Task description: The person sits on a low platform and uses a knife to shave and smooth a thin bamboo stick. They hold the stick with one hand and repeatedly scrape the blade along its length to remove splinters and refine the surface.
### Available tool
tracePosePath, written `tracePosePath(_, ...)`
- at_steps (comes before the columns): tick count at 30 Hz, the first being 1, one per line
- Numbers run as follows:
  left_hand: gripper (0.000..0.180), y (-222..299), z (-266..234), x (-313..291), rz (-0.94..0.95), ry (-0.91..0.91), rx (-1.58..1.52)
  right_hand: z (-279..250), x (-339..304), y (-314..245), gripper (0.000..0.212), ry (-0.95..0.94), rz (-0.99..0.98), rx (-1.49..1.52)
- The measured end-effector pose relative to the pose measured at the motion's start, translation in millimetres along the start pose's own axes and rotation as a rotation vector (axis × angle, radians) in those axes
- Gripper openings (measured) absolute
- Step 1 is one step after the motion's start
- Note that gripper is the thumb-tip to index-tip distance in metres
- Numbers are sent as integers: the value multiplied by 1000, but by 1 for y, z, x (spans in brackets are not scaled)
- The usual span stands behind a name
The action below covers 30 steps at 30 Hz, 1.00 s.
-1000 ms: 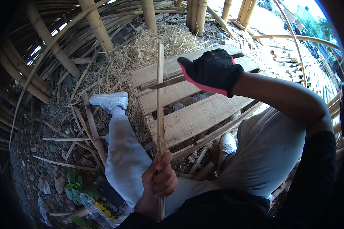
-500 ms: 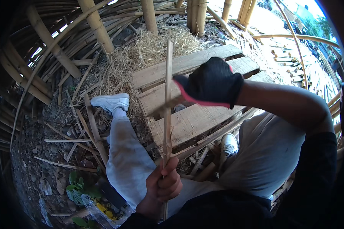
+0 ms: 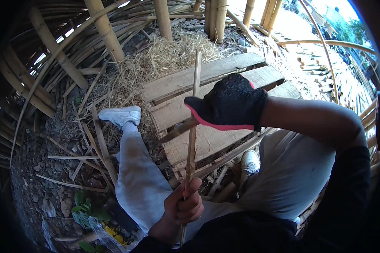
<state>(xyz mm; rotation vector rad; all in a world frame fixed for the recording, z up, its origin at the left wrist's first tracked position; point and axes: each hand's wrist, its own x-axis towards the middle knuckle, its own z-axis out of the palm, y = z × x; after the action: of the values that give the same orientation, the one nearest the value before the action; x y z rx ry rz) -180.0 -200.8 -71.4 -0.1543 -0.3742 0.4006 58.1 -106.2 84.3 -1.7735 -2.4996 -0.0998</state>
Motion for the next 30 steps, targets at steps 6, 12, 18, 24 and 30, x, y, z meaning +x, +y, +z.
tracePosePath(6, 29, 9, 0, -1, 41, 1, 38, 8, 5, 39, 64, 64, 294, 186)
tracePosePath(12, 28, 3, 2, -1, 36, -25, 48, 12, 17, 48, 42, 83, 275, 212)
tracePosePath(18, 28, -1, 4, -1, 0, -39, 67, 18, -3, 16, 58, 265, -216, -70)
tracePosePath(24, 29, 2, 0, 1, 31, 45, -7, 6, 10, 39, 71, 135, 256, 65)
tracePosePath(30, 29, 4, 0, -2, 45, 77, -34, -15, 30, 61, 78, 173, 422, 124)
